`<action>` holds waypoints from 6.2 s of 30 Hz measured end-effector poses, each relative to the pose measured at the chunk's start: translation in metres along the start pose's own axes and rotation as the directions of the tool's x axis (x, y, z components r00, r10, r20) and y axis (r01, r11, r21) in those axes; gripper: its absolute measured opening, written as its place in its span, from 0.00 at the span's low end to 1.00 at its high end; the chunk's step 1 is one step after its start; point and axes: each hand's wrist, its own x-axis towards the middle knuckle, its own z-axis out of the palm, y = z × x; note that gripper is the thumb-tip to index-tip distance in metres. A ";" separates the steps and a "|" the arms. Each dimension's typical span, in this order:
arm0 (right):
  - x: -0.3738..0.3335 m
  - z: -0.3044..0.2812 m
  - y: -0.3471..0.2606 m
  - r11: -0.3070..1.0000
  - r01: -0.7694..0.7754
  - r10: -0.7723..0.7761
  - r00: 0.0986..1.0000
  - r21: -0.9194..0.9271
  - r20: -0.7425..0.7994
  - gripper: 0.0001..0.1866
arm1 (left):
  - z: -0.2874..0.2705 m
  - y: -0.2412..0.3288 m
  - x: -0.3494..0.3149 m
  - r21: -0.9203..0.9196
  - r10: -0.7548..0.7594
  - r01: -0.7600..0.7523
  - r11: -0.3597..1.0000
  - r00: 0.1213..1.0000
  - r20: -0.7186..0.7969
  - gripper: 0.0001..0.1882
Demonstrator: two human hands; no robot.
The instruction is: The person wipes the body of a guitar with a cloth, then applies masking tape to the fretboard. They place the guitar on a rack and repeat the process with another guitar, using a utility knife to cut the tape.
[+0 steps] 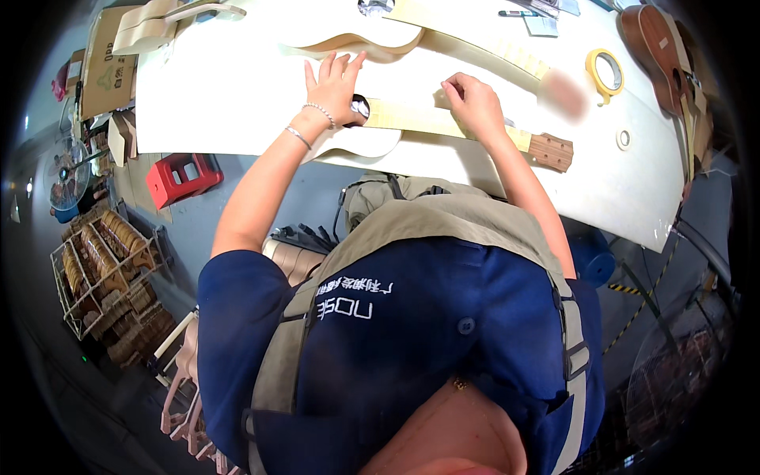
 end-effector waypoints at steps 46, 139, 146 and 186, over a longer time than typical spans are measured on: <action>-0.038 -0.049 -0.217 0.942 0.272 -0.089 0.770 0.199 -0.632 0.36 | -0.177 0.024 -0.022 -0.851 0.722 -0.522 -0.050 0.570 -0.392 0.51; -0.589 0.347 -0.544 0.336 -0.540 -0.778 -0.621 0.772 -0.096 0.31 | 0.190 0.219 -0.410 -0.354 0.282 -0.240 -0.904 -0.957 -0.071 0.44; -0.567 0.199 -0.459 0.644 -0.652 -0.631 -0.748 0.400 -0.204 0.24 | 0.100 0.252 -0.313 -0.568 0.611 -0.668 -0.481 -0.720 0.328 0.38; -0.017 -0.063 -0.009 0.930 0.220 -0.251 0.965 -0.293 -0.073 0.20 | 0.018 -0.067 -0.117 -0.998 -0.900 -0.051 0.027 0.433 -0.047 0.35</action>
